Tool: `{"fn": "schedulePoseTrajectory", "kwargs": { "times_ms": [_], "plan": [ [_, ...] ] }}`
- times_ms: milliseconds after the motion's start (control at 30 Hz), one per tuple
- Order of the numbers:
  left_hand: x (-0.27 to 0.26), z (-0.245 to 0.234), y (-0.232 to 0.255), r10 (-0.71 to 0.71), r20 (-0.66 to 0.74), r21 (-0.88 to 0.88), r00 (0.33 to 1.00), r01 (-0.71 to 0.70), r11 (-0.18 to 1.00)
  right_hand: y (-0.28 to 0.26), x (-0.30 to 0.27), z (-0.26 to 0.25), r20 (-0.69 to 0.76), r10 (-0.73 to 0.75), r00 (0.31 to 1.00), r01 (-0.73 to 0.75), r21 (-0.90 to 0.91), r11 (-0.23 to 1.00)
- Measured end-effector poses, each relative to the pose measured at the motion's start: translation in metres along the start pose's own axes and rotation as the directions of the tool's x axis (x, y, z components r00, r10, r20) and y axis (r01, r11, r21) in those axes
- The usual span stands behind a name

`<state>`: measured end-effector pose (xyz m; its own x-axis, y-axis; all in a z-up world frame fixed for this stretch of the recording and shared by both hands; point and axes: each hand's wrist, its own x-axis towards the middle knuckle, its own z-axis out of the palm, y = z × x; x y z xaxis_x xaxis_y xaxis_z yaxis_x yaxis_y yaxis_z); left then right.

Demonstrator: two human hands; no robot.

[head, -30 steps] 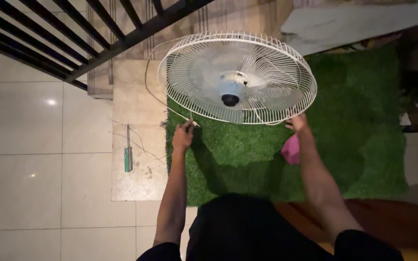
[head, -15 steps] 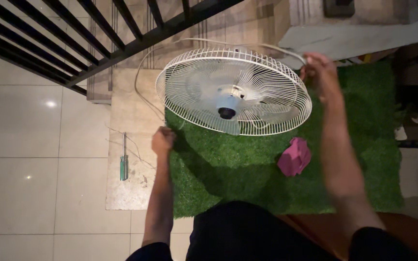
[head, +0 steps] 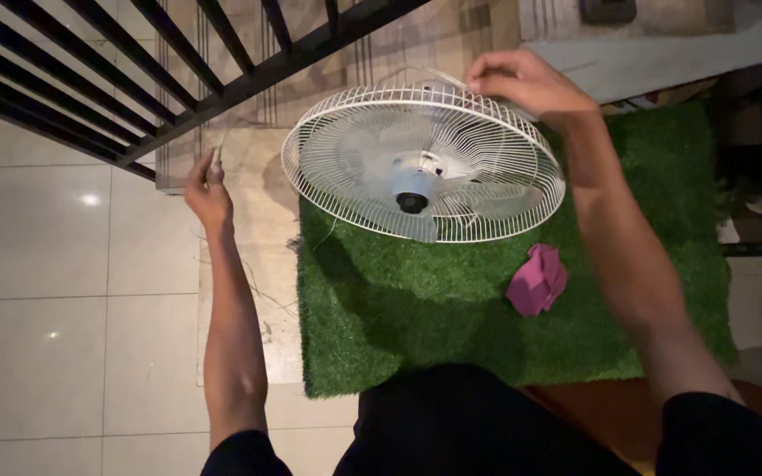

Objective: The person assembles a white pedestal fan by hand. They attach the front grille, install the fan blades onto the motor hub, secure the blades with a nut, and then wipe the fan blades and grille with a pink cloth.

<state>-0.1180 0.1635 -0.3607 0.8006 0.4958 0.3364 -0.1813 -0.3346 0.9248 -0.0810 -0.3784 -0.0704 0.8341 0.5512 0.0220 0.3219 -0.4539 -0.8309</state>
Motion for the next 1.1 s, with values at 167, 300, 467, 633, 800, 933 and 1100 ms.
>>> {"fn": "schedulePoseTrajectory", "kwargs": {
  "times_ms": [167,300,467,633,800,933,1100],
  "plan": [
    [0.051,0.021,0.081,0.049,0.358,-0.192,0.933,0.023,0.981,-0.027,0.018,0.0,0.111,0.051,0.993,-0.053,0.013,0.999],
    [0.088,0.051,0.168,0.098,0.577,-0.07,0.811,-0.07,0.995,-0.017,0.038,0.006,0.131,0.104,0.986,-0.1,-0.031,0.994],
    [0.102,0.107,0.272,0.004,0.787,0.197,0.617,-0.257,0.946,0.007,0.061,0.01,0.186,0.097,0.978,-0.087,-0.058,0.995],
    [0.08,0.161,0.34,-0.107,0.943,0.175,0.316,-0.197,0.965,0.014,0.066,0.015,0.192,0.109,0.975,-0.105,-0.028,0.994],
    [0.066,0.194,0.346,-0.067,0.976,0.129,0.208,-0.298,0.946,0.012,0.057,0.015,0.108,0.142,0.984,-0.126,-0.142,0.982],
    [0.064,0.203,0.315,0.042,0.967,0.004,0.25,-0.182,0.983,0.008,0.053,0.015,0.052,0.149,0.987,-0.136,-0.194,0.972],
    [0.08,0.188,0.288,0.114,0.928,-0.035,0.355,-0.221,0.975,-0.014,0.036,0.008,-0.001,0.193,0.981,-0.191,-0.159,0.969]
  ]
}}
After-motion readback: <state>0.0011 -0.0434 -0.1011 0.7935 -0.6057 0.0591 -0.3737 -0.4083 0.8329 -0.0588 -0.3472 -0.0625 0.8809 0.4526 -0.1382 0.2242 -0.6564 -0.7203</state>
